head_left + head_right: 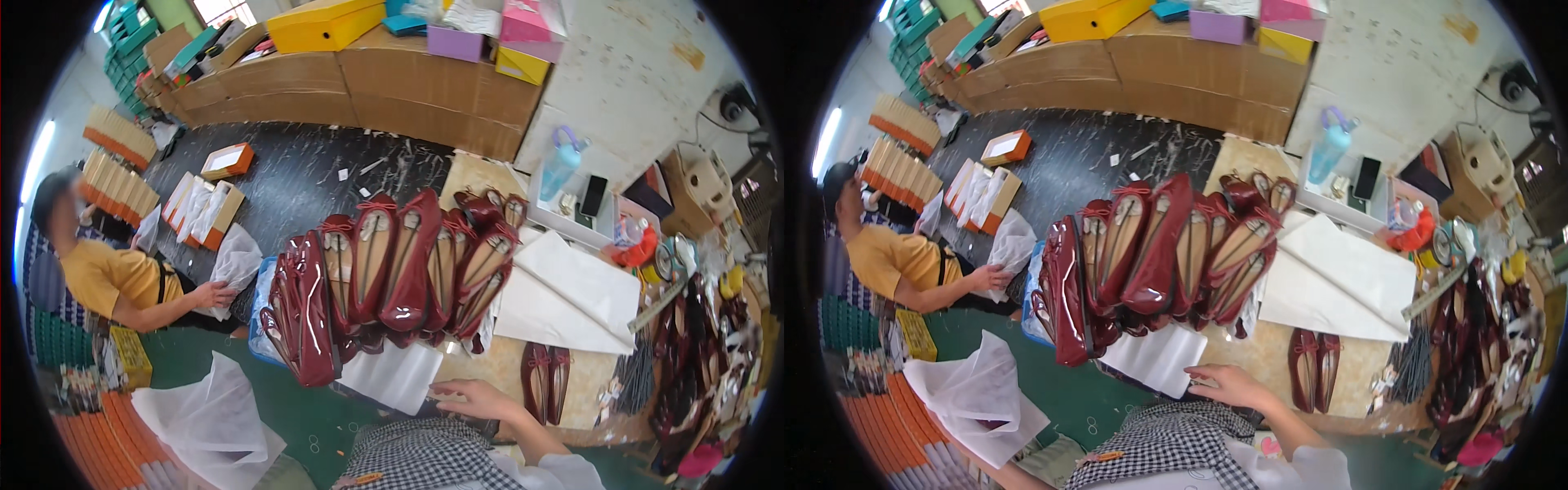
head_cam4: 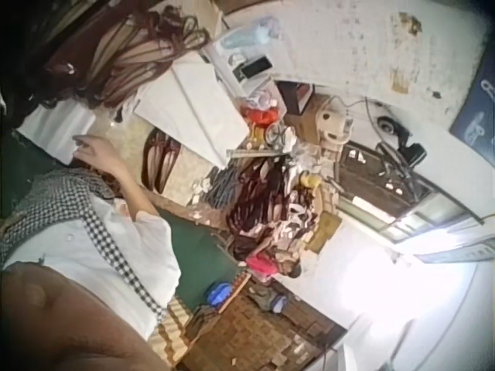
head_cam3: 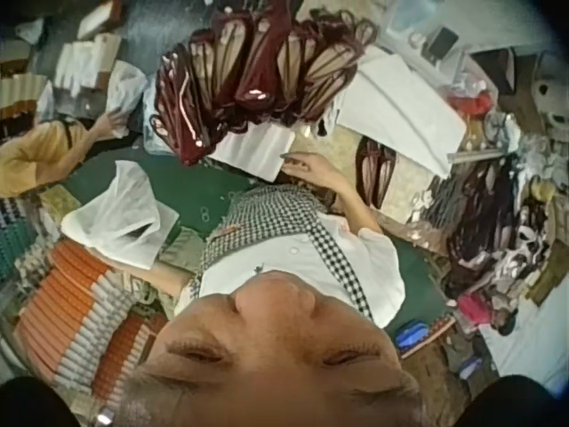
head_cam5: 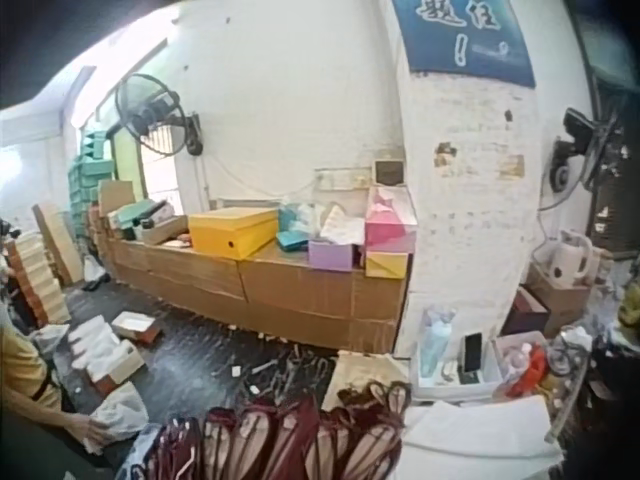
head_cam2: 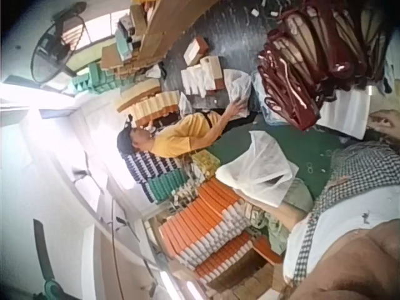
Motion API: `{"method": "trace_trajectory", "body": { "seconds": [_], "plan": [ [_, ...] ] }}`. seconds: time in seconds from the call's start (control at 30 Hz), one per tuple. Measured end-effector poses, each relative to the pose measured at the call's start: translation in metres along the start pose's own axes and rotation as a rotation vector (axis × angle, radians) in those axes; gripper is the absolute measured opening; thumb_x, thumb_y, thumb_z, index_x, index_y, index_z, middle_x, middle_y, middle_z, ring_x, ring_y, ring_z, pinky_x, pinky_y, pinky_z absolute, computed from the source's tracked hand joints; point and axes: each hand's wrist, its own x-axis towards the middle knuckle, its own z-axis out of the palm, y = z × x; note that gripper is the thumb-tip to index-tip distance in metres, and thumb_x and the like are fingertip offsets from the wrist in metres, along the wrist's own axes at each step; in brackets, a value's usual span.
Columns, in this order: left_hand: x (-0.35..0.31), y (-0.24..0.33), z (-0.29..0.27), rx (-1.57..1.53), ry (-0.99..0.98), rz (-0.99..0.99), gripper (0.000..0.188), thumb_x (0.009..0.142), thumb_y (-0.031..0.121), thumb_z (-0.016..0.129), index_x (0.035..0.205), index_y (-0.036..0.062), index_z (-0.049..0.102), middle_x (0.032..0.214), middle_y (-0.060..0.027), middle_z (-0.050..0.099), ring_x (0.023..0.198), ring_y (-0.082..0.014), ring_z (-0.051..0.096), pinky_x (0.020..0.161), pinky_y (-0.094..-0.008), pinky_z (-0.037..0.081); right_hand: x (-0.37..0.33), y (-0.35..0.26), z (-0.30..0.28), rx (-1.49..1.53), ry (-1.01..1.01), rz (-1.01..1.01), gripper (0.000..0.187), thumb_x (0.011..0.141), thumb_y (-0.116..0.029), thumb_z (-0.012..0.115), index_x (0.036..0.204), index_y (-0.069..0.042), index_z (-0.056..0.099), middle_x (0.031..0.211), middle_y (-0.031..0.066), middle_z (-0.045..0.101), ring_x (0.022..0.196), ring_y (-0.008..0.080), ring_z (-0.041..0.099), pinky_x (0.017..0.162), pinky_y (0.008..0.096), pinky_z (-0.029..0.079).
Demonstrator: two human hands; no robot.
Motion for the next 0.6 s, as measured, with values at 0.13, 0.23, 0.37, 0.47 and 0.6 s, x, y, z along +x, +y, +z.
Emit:
{"method": "trace_trajectory", "body": {
  "seconds": [0.13, 0.23, 0.37, 0.47, 0.6],
  "plan": [
    [0.02, 0.001, 0.002, 0.024, 0.029, 0.046, 0.043, 0.091, 0.038, 0.046, 0.12, 0.0053, 0.046, 0.105, -0.0087, 0.055, 0.097, -0.0182, 0.055, 0.084, -0.0332, 0.046, 0.004, -0.008, -0.011, 0.004, 0.003, 0.047, 0.048, 0.085, -0.037, 0.06, 0.123, -0.009, 0.055, 0.111, 0.0121, 0.063, 0.1, 0.0249, 0.061, 0.085, 0.0341, 0.048],
    [0.04, 0.001, 0.005, 0.019, 0.014, 0.073, 0.043, 0.091, 0.038, 0.046, 0.12, 0.0052, 0.046, 0.105, -0.0087, 0.055, 0.097, -0.0182, 0.055, 0.084, -0.033, 0.046, 0.008, -0.011, -0.013, 0.023, 0.045, 0.093, 0.047, 0.084, -0.034, 0.062, 0.124, -0.01, 0.055, 0.111, 0.0115, 0.063, 0.097, 0.0241, 0.061, 0.084, 0.0333, 0.048],
    [0.072, -0.008, 0.026, -0.014, -0.048, 0.095, 0.043, 0.092, 0.037, 0.047, 0.121, 0.0051, 0.046, 0.106, -0.0086, 0.055, 0.097, -0.0182, 0.055, 0.084, -0.0327, 0.046, 0.012, -0.022, -0.008, 0.013, 0.131, 0.167, 0.045, 0.084, -0.033, 0.062, 0.121, -0.009, 0.057, 0.111, 0.012, 0.063, 0.097, 0.0242, 0.062, 0.082, 0.0331, 0.048],
    [0.101, -0.015, 0.052, -0.045, -0.142, 0.106, 0.043, 0.092, 0.036, 0.047, 0.121, 0.005, 0.046, 0.106, -0.0086, 0.056, 0.097, -0.0182, 0.055, 0.084, -0.0325, 0.046, 0.016, -0.034, 0.001, -0.027, 0.219, 0.275, 0.042, 0.084, -0.031, 0.062, 0.119, -0.008, 0.058, 0.109, 0.0125, 0.064, 0.096, 0.0251, 0.062, 0.081, 0.0337, 0.049],
    [0.148, -0.03, 0.115, -0.057, -0.36, 0.116, 0.043, 0.092, 0.036, 0.047, 0.122, 0.0049, 0.046, 0.106, -0.0086, 0.056, 0.097, -0.0182, 0.055, 0.085, -0.0321, 0.046, 0.016, -0.031, 0.029, -0.132, 0.359, 0.385, 0.041, 0.083, -0.028, 0.063, 0.117, -0.007, 0.059, 0.104, 0.0149, 0.065, 0.093, 0.0272, 0.063, 0.078, 0.0351, 0.05]
  ]
}}
